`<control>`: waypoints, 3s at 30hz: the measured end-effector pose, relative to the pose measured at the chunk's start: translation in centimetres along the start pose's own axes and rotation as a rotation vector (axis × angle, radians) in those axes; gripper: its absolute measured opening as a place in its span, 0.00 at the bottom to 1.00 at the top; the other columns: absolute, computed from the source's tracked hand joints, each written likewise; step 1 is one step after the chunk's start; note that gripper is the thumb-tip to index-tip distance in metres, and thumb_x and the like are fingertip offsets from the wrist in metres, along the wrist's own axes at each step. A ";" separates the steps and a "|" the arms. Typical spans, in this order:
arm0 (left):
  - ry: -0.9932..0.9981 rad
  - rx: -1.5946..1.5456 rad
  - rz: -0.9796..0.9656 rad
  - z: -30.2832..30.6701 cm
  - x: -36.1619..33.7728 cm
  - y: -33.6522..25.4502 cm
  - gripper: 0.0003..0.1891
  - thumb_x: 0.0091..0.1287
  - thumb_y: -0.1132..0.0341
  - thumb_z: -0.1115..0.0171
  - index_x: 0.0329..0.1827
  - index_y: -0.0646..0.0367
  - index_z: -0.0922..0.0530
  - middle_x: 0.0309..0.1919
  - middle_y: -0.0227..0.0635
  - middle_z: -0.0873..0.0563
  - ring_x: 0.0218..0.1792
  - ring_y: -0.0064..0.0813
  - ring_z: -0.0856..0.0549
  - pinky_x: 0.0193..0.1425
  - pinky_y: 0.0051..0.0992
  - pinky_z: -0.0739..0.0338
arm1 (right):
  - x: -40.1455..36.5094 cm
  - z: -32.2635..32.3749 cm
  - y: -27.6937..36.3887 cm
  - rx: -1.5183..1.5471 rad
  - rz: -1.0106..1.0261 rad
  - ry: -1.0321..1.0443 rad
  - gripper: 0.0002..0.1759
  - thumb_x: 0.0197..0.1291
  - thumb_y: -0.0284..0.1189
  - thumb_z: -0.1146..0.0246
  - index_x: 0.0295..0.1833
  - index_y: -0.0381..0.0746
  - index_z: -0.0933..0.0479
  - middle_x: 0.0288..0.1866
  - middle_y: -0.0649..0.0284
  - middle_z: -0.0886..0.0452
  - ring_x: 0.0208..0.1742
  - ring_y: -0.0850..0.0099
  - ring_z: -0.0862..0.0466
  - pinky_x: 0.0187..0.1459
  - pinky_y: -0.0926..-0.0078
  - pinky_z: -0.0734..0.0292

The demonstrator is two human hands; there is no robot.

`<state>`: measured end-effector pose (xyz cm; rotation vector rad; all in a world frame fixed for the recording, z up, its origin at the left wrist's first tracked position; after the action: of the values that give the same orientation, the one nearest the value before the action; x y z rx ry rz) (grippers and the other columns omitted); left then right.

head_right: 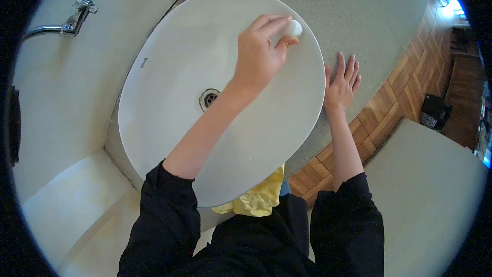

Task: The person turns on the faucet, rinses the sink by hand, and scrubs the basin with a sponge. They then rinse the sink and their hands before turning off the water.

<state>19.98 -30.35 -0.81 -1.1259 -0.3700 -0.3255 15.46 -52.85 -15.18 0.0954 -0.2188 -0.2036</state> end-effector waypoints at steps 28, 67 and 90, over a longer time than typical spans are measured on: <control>0.351 -0.160 0.121 -1.3 -7.4 -4.1 0.18 0.53 0.75 0.31 0.48 0.61 0.18 0.45 0.41 0.16 0.44 0.41 0.15 0.45 0.32 0.19 | -0.2 0.2 0.0 0.035 -0.022 0.036 0.32 0.69 0.53 0.56 0.75 0.54 0.43 0.78 0.57 0.49 0.79 0.58 0.53 0.75 0.54 0.60; 0.927 -0.157 0.264 6.2 -17.2 -1.7 0.21 0.48 0.83 0.33 0.48 0.61 0.18 0.44 0.41 0.15 0.44 0.38 0.15 0.45 0.32 0.17 | -0.3 -0.2 0.0 0.009 0.012 0.001 0.33 0.70 0.56 0.59 0.75 0.56 0.45 0.79 0.60 0.51 0.80 0.61 0.54 0.76 0.54 0.61; 0.646 -0.131 -0.012 -1.2 -6.4 0.3 0.16 0.50 0.75 0.31 0.45 0.61 0.16 0.45 0.43 0.14 0.42 0.37 0.14 0.46 0.30 0.19 | -0.2 -0.4 -0.3 0.039 0.007 -0.018 0.33 0.69 0.57 0.59 0.75 0.57 0.45 0.79 0.59 0.49 0.79 0.61 0.52 0.75 0.55 0.60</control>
<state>14.53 -30.88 -4.32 -1.0811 0.2179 -0.7052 15.29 -53.09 -15.64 0.1314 -0.2409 -0.1932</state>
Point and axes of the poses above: each hand's wrist, its own x-axis towards the middle knuckle, its own z-axis out of the back of the hand, y = z × x, the point moved 8 cm from there along x, towards the middle knuckle
